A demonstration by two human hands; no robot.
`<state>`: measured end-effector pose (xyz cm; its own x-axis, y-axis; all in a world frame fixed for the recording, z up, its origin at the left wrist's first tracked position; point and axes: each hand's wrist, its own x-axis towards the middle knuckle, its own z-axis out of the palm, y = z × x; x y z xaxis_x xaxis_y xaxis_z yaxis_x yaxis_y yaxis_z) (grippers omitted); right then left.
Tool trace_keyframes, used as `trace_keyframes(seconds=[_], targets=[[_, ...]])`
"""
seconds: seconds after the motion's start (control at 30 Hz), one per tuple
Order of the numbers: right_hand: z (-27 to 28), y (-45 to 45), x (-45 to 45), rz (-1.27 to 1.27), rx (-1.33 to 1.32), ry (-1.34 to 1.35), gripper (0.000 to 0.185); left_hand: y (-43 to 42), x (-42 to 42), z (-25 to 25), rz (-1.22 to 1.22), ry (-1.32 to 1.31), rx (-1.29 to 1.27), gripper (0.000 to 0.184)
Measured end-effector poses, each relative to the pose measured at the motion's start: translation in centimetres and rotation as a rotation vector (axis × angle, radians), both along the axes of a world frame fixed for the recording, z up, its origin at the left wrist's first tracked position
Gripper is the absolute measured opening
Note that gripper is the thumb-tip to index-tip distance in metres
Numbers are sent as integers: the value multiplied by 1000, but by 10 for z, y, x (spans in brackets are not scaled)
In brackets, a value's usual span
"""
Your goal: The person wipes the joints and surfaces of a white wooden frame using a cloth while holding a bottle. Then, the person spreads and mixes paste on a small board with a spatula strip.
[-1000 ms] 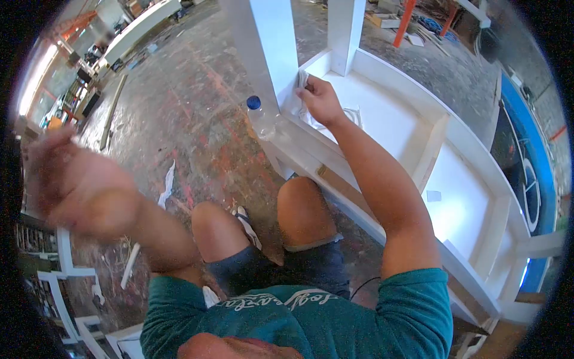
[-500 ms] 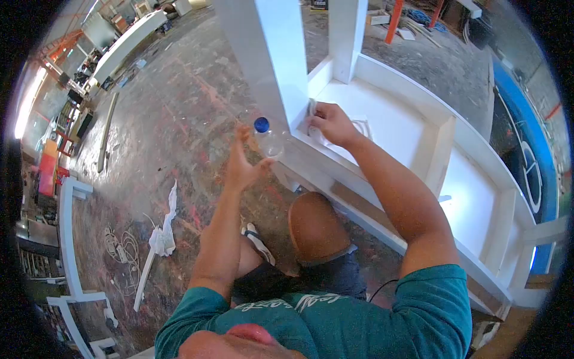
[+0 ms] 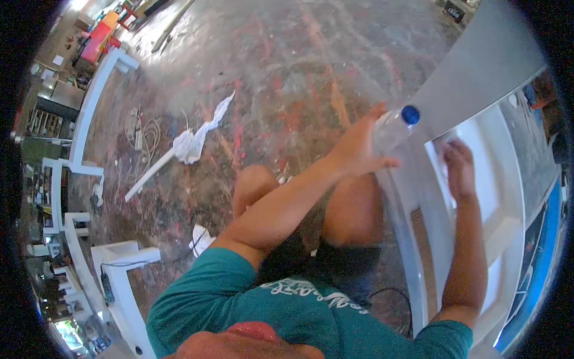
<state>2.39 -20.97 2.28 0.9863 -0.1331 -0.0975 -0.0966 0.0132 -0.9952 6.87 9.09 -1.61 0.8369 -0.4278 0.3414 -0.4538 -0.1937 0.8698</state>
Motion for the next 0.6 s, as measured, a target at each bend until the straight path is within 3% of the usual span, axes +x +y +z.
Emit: trace_keyframes(seconds=[0.07,0.3,0.37,0.5,0.6], targets=[[3,-6,1,116,11,40,38,2,-10,-3,8,19,33,120],[17,7,5,100,-126,17,46,-14,-13,-6,85,-105,-5,91],[17,7,-4,114,-121,12,46,-21,-16,-16,123,-30,22,85],[15,-2,4,69,-183,-118,44,-30,-18,0,199,-4,73,70],[11,-12,7,9,-169,-273,36,-36,-8,-12,111,-70,37,59]])
